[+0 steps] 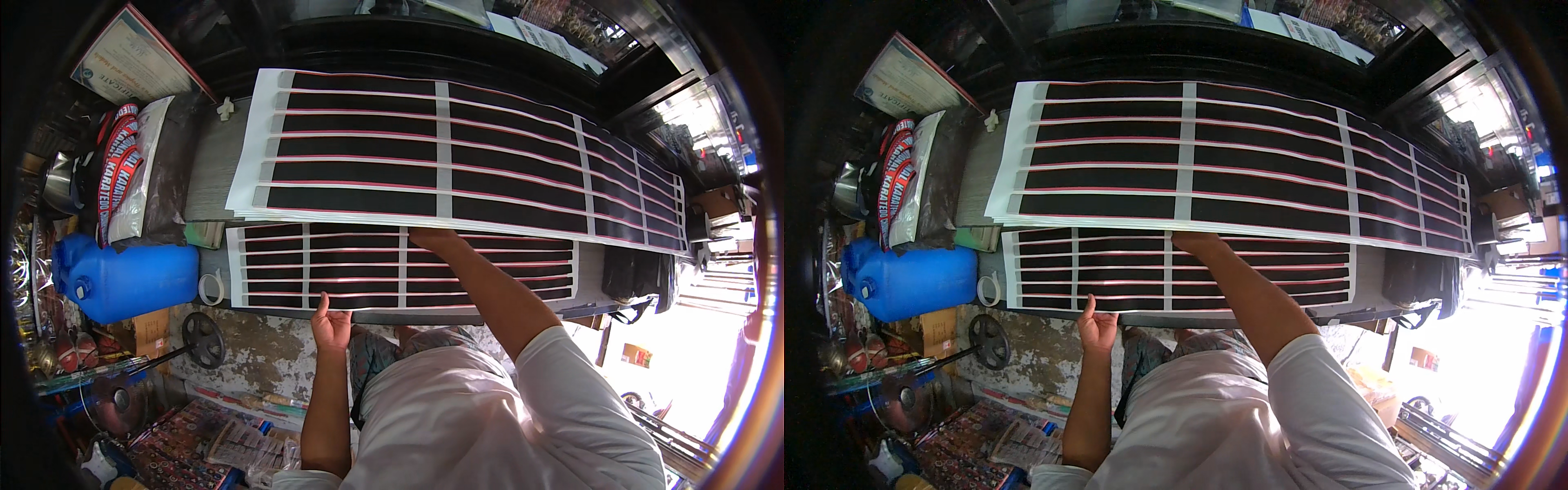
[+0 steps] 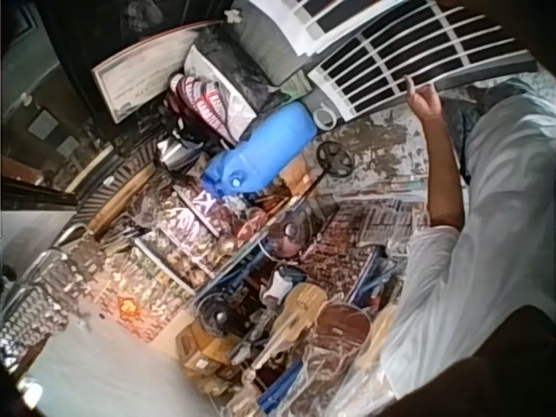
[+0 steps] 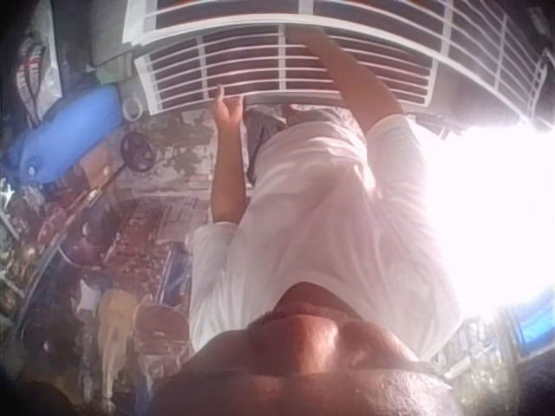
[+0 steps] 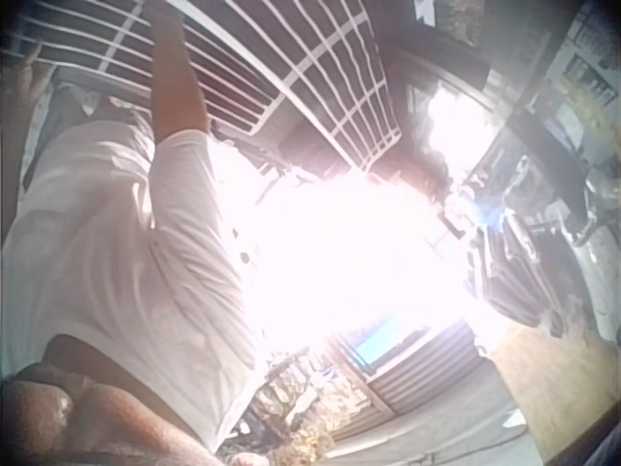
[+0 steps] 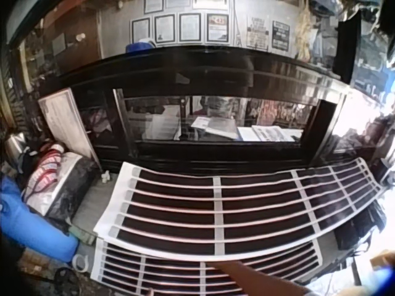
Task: The person aligns and presses white plastic strips onto a black solar panel frame to secure the cells. They repeatedly adjust the strips by hand to ensure they are straight and firmly attached.
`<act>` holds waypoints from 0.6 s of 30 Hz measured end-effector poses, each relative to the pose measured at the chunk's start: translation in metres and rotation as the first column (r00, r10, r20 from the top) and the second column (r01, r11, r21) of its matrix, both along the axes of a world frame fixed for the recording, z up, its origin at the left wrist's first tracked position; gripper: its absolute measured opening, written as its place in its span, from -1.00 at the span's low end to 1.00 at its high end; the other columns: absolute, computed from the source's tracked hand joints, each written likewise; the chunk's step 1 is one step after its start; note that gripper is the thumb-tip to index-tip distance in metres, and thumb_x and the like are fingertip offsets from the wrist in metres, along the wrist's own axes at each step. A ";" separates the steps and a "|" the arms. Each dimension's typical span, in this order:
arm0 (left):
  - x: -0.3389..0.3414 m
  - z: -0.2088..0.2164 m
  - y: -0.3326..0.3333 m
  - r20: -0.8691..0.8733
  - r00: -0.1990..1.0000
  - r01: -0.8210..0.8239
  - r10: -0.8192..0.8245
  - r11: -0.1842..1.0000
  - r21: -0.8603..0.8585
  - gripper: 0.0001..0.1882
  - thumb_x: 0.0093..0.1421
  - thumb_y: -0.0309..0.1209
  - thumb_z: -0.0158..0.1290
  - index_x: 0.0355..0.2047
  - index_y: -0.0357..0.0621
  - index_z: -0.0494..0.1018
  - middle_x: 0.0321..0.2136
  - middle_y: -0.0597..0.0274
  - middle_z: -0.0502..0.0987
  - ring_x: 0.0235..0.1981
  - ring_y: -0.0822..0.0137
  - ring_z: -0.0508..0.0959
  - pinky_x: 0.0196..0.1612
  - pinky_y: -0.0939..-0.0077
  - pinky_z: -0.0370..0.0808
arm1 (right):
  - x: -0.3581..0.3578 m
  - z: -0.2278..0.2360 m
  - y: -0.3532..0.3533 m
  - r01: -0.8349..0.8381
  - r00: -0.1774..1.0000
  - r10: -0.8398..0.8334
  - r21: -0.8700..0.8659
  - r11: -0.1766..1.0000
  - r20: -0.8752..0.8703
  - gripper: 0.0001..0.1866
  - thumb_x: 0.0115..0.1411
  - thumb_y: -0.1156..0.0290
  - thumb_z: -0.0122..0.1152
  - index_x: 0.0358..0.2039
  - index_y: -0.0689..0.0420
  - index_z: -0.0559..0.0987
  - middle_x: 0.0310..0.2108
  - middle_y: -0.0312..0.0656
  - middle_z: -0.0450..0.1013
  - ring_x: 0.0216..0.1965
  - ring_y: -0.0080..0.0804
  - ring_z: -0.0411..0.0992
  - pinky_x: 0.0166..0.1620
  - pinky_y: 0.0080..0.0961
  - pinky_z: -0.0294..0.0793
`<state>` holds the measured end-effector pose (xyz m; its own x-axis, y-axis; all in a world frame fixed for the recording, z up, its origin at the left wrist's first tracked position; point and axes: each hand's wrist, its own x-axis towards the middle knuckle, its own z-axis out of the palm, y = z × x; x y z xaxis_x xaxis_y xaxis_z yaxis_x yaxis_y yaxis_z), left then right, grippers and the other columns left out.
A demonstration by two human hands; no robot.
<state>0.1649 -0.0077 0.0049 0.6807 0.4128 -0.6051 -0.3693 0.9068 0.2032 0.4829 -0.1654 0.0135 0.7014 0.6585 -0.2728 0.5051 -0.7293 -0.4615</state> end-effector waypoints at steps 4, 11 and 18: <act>0.000 0.001 -0.002 -0.001 1.000 0.014 -0.014 1.000 0.024 -0.67 0.52 -0.33 0.14 0.16 -0.26 0.55 0.14 0.07 0.68 0.18 0.12 0.65 0.40 -0.04 0.46 | -0.002 -0.005 -0.012 -0.093 0.994 0.095 -0.032 0.995 0.058 -0.69 0.23 0.42 0.17 -0.06 0.16 0.73 -0.03 0.07 0.68 0.06 0.10 0.64 0.21 -0.07 0.63; -0.002 -0.007 0.000 0.020 0.999 0.030 -0.031 0.998 0.054 -0.69 0.54 -0.31 0.11 0.14 -0.25 0.58 0.08 0.08 0.71 0.15 0.14 0.67 0.39 -0.04 0.47 | -0.009 0.019 -0.015 -0.120 0.989 0.114 -0.066 0.991 -0.092 -0.65 0.21 0.39 0.17 -0.04 0.19 0.72 -0.03 0.11 0.67 0.08 0.11 0.62 0.22 -0.03 0.59; -0.010 -0.014 0.006 0.060 0.997 0.039 -0.039 0.999 0.013 -0.70 0.55 -0.31 0.10 0.15 -0.23 0.56 0.07 0.11 0.70 0.15 0.15 0.66 0.38 -0.07 0.48 | -0.004 0.038 0.003 -0.113 0.951 0.073 -0.116 0.987 -0.300 -0.49 0.25 0.31 0.14 0.22 0.03 0.64 0.14 0.16 0.60 0.27 0.09 0.51 0.37 -0.08 0.45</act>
